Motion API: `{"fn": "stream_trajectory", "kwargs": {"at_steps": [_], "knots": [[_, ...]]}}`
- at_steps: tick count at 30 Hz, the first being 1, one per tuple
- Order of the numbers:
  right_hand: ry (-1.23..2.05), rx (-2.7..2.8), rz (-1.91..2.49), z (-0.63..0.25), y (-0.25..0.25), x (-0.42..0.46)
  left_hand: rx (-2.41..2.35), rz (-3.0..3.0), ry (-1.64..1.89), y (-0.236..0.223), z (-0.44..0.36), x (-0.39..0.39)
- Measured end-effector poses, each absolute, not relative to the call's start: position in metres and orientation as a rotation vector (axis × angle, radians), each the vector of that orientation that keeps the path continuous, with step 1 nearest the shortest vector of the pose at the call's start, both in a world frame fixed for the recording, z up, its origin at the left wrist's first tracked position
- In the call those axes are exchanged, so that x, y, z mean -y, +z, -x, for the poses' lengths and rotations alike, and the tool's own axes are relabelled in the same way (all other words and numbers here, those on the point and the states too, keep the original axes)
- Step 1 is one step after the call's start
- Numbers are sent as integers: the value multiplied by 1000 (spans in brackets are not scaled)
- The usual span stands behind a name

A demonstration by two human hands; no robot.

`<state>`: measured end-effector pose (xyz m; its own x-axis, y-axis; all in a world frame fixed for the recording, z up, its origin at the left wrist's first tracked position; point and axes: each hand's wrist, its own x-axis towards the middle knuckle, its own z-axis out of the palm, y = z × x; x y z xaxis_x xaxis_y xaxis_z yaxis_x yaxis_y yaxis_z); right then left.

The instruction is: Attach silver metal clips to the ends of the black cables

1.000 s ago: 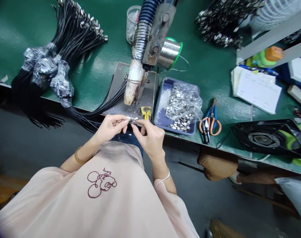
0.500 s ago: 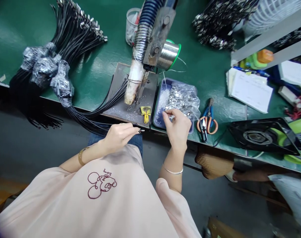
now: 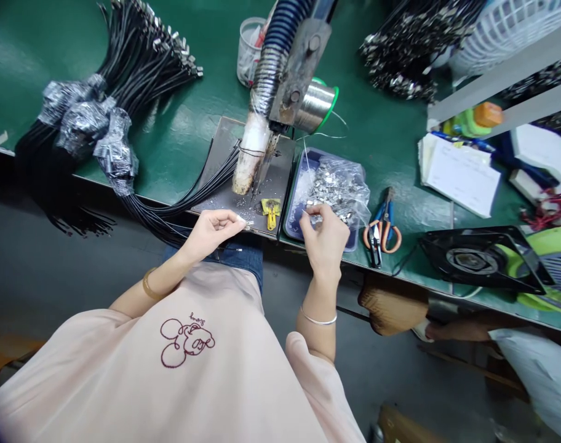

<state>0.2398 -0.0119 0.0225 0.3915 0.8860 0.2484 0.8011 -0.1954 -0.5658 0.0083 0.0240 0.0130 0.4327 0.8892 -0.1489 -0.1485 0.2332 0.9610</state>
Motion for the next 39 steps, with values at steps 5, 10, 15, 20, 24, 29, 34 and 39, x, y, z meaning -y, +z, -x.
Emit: {"fn": "stream_trajectory", "kwargs": {"at_steps": [5, 10, 15, 20, 24, 29, 34, 39], "knots": [[87, 1087, 1805, -221, 33, 23, -864, -1074, 862, 11, -12, -20], [426, 1081, 1601, -194, 36, 30, -894, -1192, 883, 13, -12, -18], [593, 1247, 1604, -166, 24, 32, -901, -1297, 920, 16, -12, -16], [600, 1362, 1573, -157, 18, 28, -902, -1389, 933, 15, -12, -16], [620, 1375, 1552, -157, 20, 28, -908, -1433, 937, 14, -12, -16], [602, 1399, 1549, -157, 22, 28, -921, -1466, 944, 14, -13, -16], [561, 1424, 1559, -157, 23, 29, -918, -1465, 939, 15, -12, -15], [565, 1441, 1546, -157, 27, 28, -913, -1460, 932, 15, -10, -15]]}}
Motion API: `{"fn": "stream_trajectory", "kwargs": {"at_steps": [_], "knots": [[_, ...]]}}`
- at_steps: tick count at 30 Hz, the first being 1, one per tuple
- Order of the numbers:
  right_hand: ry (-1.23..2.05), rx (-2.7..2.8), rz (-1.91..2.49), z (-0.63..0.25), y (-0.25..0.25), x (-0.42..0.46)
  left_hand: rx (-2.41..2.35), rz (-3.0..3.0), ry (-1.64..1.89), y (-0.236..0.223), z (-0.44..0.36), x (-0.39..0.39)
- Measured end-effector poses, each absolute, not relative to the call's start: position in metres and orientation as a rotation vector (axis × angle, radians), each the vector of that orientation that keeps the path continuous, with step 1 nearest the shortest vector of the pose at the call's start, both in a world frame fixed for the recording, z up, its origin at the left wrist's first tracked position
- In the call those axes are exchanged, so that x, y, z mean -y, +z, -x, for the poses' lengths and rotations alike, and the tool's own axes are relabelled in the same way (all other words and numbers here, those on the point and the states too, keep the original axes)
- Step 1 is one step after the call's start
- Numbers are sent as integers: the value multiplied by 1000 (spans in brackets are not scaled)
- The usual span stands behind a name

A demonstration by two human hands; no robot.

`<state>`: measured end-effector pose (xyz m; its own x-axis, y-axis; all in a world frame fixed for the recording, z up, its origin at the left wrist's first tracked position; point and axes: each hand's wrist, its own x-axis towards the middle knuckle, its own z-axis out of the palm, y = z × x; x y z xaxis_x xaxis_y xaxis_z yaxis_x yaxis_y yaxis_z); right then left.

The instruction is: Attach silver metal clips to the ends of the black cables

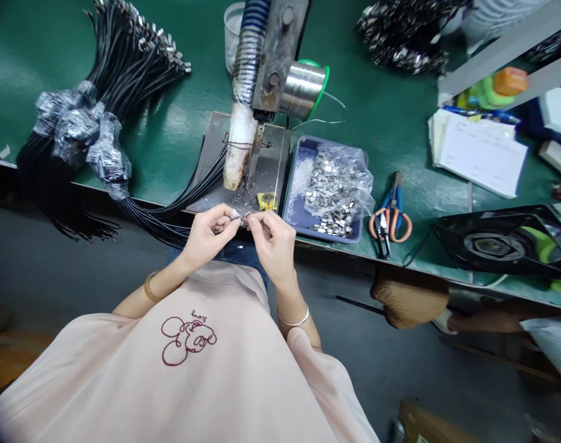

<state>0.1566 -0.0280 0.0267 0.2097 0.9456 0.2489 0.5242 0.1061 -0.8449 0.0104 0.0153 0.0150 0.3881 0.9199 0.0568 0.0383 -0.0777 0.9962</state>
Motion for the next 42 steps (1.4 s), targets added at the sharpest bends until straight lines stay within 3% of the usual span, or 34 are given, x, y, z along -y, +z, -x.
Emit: {"fn": "stream_trajectory", "kwargs": {"at_steps": [12, 25, 34, 42], "knots": [[386, 1480, 1570, -155, 29, 29, -867, -1450, 877, 18, -7, -15], [641, 1415, 1577, -158, 27, 27, -891, -1646, 1134, 7, -9, -12], [403, 1128, 1422, -155, 15, 32, -881, -1165, 969, 8, -11, -24], [63, 1565, 1381, -153, 6, 25, -872, -1127, 967, 9, -13, -36]]}}
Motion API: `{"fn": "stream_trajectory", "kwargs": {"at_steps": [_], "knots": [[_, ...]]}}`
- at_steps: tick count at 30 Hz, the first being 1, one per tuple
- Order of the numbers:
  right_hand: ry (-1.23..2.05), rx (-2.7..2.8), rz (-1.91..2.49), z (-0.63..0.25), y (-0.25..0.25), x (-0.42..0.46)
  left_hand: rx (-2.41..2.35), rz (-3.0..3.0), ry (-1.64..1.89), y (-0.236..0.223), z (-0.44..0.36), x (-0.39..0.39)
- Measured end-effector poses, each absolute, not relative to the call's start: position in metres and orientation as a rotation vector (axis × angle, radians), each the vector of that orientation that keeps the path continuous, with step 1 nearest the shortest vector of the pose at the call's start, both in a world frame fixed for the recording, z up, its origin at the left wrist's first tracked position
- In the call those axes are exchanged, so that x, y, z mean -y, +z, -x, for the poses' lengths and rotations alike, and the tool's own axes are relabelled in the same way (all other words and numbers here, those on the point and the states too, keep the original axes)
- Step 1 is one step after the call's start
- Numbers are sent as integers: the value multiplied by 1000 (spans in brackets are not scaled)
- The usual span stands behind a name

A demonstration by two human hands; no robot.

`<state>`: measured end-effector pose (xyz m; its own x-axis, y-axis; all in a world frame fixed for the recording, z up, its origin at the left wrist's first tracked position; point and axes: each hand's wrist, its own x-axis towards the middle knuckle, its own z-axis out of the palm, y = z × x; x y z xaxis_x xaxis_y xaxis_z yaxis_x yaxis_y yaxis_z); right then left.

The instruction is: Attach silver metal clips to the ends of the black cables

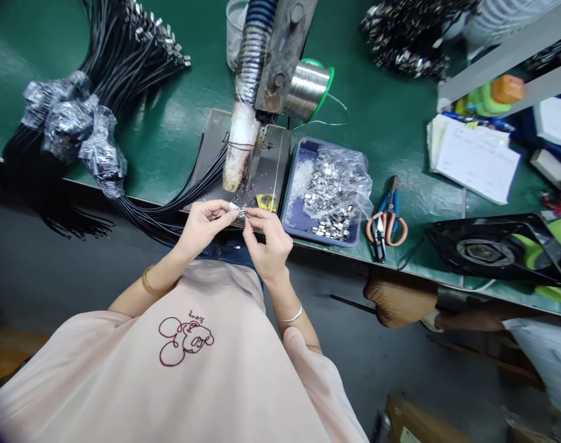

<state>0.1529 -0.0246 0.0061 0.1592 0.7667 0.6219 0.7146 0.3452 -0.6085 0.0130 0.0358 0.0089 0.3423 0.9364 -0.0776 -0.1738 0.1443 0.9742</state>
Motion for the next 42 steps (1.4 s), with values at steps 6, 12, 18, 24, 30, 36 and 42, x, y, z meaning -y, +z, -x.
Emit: {"fn": "stream_trajectory", "kwargs": {"at_steps": [6, 12, 18, 24, 30, 36, 42], "knots": [[90, 1522, 1406, -153, 4, 20, -911, -1172, 983, 8, -17, -41], [146, 1496, 1410, -153, 5, 16, -963, -1212, 988, 9, -18, -43], [141, 1513, 1433, -152, 10, 16, -961, -1217, 990, 15, -18, -42], [128, 1592, 1418, -155, 10, 22, -939, -1180, 945, 12, -15, -42], [160, 1591, 1388, -157, 10, 25, -936, -1204, 906, 11, -13, -38], [175, 1406, 1419, -169, 20, 40, -740, -1314, 652, 19, -10, -25], [-343, 1120, 1427, -207, 46, 54, -922, -1689, 614, -2, 10, -8]]}}
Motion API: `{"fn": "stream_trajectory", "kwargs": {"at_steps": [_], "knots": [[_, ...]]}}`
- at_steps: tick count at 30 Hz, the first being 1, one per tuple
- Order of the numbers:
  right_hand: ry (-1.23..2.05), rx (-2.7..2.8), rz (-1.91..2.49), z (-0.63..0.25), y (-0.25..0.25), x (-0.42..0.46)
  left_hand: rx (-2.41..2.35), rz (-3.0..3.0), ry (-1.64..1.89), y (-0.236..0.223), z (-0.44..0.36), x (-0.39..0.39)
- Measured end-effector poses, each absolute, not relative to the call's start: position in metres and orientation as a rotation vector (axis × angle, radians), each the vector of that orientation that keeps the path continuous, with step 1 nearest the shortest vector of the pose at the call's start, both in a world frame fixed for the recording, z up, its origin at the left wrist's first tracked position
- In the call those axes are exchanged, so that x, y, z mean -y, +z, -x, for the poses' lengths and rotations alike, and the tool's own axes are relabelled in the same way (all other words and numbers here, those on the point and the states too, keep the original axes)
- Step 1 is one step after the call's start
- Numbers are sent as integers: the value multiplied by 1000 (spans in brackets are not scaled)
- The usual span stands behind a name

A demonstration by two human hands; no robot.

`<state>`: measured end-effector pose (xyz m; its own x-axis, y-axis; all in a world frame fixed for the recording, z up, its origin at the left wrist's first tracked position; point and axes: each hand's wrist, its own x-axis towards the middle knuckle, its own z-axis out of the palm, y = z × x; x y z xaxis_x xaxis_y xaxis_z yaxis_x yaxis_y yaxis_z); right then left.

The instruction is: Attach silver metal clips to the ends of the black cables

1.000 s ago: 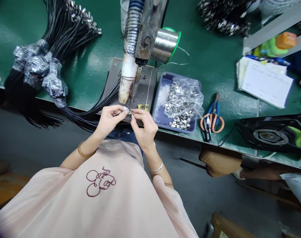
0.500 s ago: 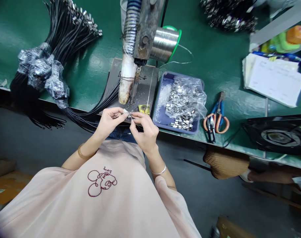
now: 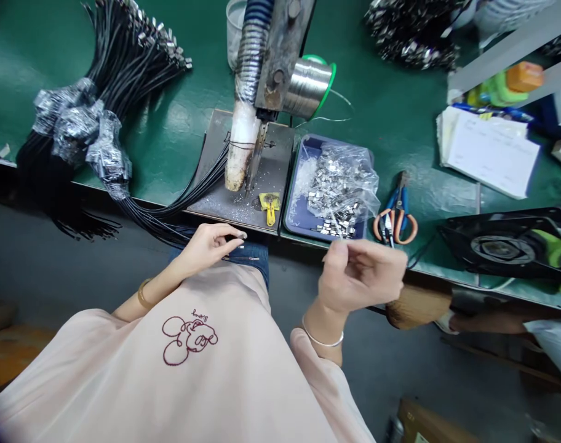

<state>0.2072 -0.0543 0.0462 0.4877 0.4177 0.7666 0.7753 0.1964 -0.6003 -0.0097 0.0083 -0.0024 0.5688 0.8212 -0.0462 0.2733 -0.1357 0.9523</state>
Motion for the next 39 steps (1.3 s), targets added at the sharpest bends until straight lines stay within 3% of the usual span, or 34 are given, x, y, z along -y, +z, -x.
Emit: {"fn": "stream_trajectory", "kwargs": {"at_steps": [3, 8, 15, 22, 26, 31, 35, 39], "knots": [[-108, 1312, 1824, -237, 52, 51, -1118, -2022, 545, -11, 19, -4], [198, 1289, 2405, -263, 48, 30, -1295, -2306, -174, 2, 20, -4], [195, 1315, 2521, -258, 52, 13, -1190, -2442, -405, -4, 19, -12], [180, 1407, 2498, -253, 52, 11, -1081, -2511, -159, 8, 16, -12], [155, 1411, 2487, -253, 52, 8, -839, -2445, 231, 23, 19, -23], [120, 1304, 2364, -258, 47, 15, -537, -1730, 508, 23, 16, -37], [33, 1208, 2041, -252, 43, 32, -583, -1213, 654, 14, 6, -38], [187, 1072, 1655, -216, 39, 41, -708, -1073, 779, 8, -2, -35]]}}
